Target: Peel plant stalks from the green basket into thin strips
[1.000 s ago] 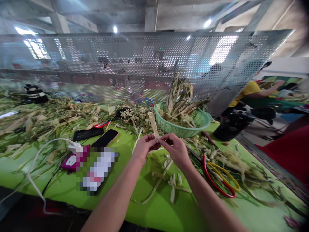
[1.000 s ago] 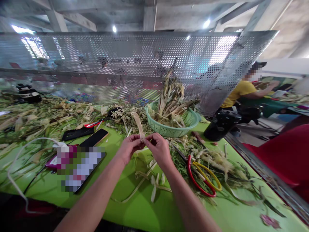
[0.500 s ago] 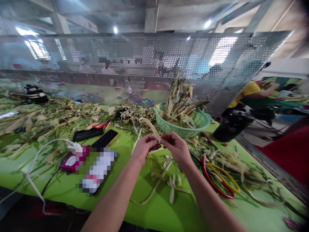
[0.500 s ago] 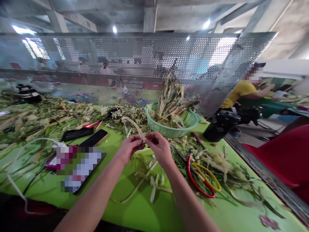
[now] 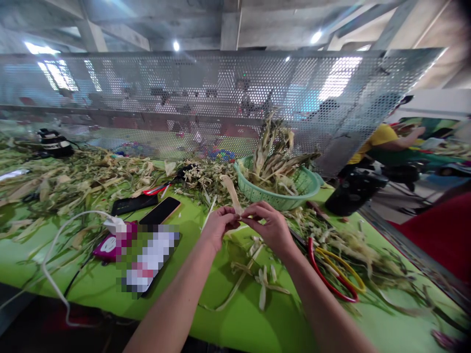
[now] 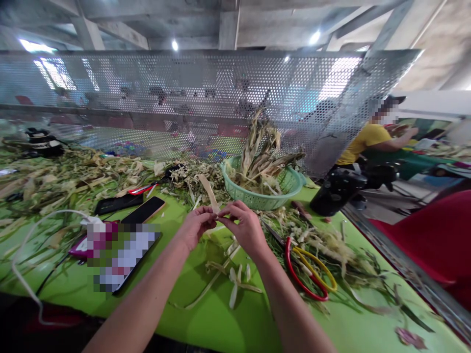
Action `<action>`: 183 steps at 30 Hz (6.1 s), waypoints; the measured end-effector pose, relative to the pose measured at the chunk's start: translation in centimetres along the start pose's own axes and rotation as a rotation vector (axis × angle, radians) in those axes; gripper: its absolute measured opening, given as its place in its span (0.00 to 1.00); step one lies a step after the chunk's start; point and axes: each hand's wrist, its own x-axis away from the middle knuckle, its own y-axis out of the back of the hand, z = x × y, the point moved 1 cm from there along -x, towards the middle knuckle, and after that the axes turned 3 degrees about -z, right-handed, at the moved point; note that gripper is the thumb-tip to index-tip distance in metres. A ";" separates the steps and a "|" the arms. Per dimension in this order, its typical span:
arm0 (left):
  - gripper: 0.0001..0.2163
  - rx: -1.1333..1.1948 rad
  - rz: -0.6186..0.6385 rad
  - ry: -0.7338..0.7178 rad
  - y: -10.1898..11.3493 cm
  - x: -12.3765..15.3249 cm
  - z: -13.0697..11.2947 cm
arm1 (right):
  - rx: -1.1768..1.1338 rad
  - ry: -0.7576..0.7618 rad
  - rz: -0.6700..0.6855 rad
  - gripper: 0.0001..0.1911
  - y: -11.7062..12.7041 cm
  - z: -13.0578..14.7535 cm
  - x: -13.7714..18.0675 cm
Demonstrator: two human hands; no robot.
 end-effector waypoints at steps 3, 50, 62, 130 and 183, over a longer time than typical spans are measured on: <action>0.11 0.001 0.005 -0.003 0.1 0.0 0.0 | 0.042 0.007 0.000 0.03 0.0 0.1 0.0; 0.11 -0.324 0.132 -0.149 -0.2 0.3 0.0 | -0.172 -0.442 -0.056 0.19 -1.2 -1.4 0.2; 0.10 -0.328 0.132 -0.157 -0.5 0.8 -0.5 | -0.365 -0.483 -0.035 0.19 -1.3 -0.8 0.1; 0.06 -0.100 0.077 -0.032 -0.1 0.3 0.3 | 0.088 -0.056 0.003 0.05 -0.4 0.0 0.0; 0.06 -0.082 0.114 -0.110 -0.5 0.7 -0.2 | 0.003 -0.064 -0.034 0.06 -0.5 -0.6 0.1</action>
